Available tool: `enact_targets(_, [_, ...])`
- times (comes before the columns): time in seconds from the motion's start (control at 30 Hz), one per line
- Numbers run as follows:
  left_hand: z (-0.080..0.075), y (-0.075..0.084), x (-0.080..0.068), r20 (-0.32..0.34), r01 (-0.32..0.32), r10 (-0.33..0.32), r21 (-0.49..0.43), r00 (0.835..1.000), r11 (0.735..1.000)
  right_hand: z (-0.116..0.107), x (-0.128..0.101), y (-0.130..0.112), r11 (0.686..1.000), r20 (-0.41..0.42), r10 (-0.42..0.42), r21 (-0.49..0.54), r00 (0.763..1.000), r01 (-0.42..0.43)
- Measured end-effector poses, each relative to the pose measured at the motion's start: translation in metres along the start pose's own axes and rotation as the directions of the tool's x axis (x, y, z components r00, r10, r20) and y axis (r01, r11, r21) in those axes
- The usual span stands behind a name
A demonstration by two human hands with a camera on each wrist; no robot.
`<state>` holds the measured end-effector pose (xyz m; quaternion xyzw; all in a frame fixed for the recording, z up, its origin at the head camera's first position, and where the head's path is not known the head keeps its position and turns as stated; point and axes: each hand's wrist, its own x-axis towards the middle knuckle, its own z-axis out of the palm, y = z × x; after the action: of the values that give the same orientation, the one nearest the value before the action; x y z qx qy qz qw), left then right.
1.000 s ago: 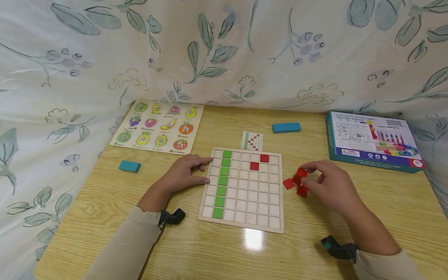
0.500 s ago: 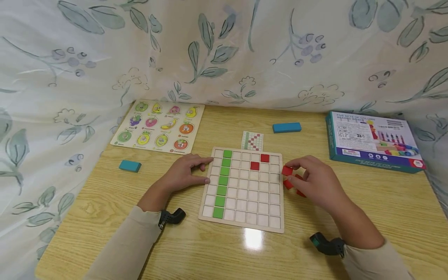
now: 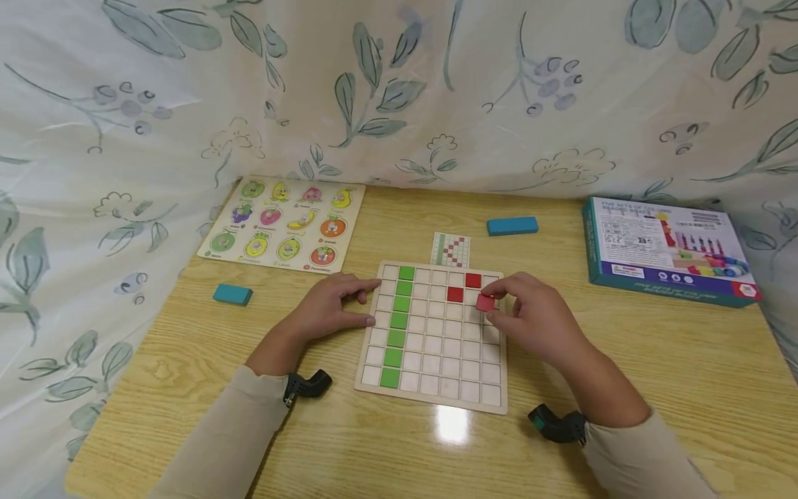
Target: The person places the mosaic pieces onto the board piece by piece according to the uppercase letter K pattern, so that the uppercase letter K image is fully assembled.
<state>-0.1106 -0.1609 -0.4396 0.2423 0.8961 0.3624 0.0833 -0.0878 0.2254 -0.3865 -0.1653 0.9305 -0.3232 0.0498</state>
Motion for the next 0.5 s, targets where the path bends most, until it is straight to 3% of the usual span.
enact_targets(0.5, [0.0,0.001,-0.001,-0.002,-0.001,0.001,0.003,1.0,1.0,0.029,0.016,-0.009,0.998,0.082,-0.017,0.056,0.996,0.013])
